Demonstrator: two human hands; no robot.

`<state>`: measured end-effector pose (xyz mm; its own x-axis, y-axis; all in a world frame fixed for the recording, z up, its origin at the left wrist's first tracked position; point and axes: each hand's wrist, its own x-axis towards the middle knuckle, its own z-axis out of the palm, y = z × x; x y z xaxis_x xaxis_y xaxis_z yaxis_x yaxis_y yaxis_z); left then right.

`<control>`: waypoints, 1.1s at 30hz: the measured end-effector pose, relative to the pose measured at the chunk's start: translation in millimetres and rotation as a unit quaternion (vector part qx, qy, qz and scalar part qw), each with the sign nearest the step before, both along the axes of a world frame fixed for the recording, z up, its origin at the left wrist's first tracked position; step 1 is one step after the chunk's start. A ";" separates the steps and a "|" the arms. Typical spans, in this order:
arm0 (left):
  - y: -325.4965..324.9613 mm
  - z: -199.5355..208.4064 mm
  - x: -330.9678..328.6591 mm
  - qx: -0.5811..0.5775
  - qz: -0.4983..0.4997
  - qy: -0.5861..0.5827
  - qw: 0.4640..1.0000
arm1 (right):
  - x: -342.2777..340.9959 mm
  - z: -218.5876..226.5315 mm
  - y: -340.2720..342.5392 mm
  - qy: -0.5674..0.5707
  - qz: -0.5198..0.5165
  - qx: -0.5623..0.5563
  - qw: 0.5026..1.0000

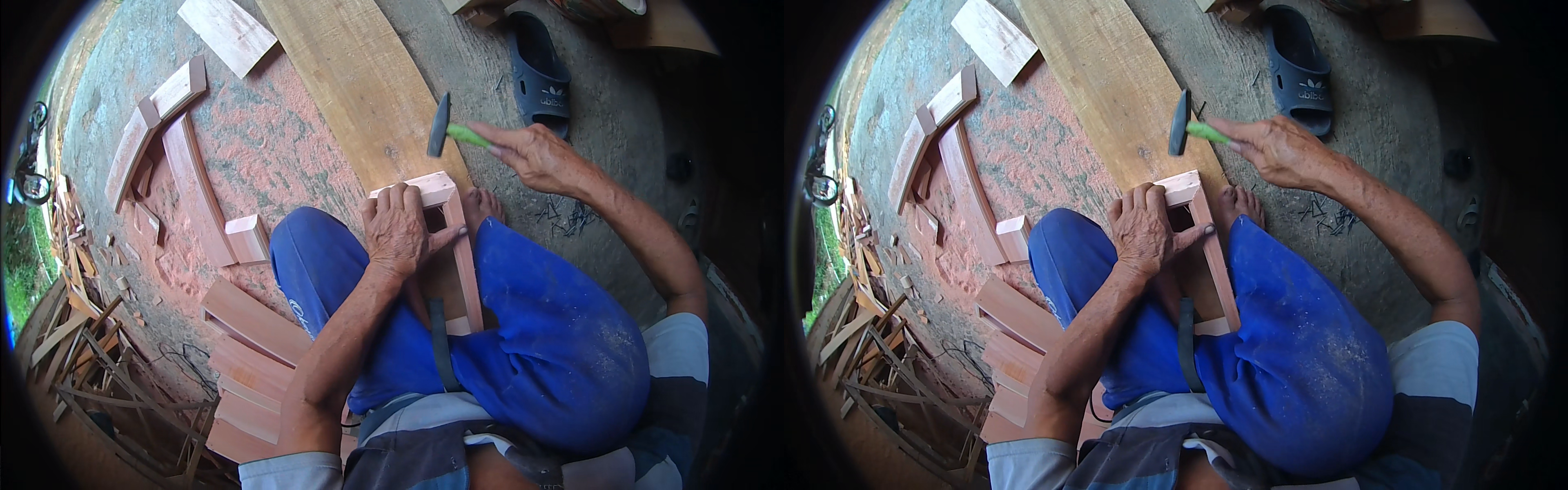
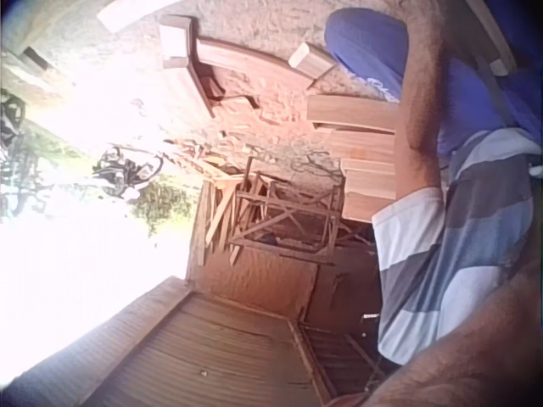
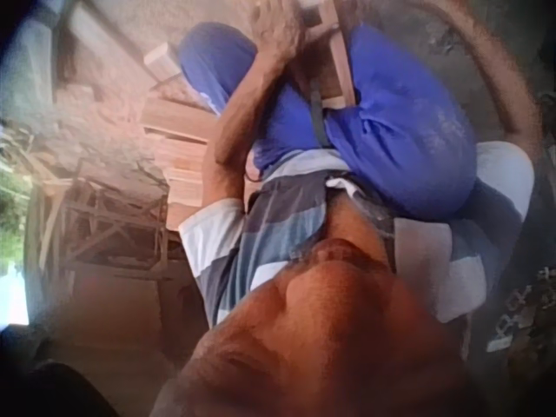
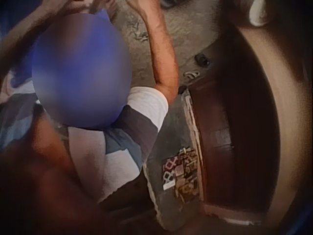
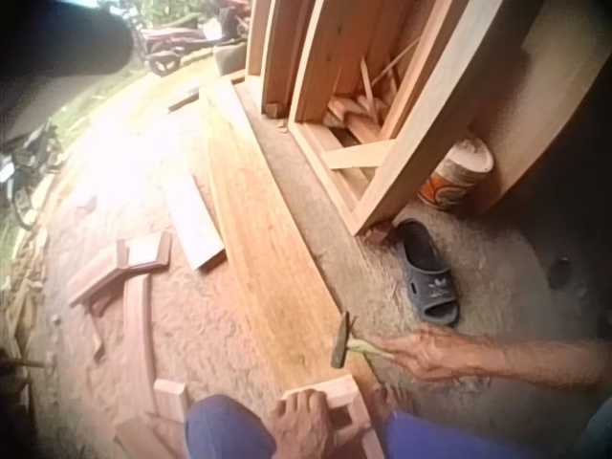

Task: The person assembles a rectangular wooden frame by hand, using a hammer to drive nails into the joints. They repeatedly align pieces, hammer nails, and adjust the frame on the floor.

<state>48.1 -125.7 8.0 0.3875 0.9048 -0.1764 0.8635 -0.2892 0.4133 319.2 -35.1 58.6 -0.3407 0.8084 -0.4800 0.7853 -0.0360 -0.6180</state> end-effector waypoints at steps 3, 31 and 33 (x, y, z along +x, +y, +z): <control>1.1 0.7 1.0 -0.013 0.001 -0.005 1.000 | 6.3 -0.7 5.0 -0.033 0.146 -0.003 0.989; -5.6 2.2 3.5 0.000 0.004 -0.020 1.000 | 1.8 -20.2 -35.2 0.080 0.023 0.002 0.997; -6.0 2.0 3.9 0.001 0.002 -0.017 1.000 | -1.3 -46.5 -49.9 0.135 -0.051 0.129 0.981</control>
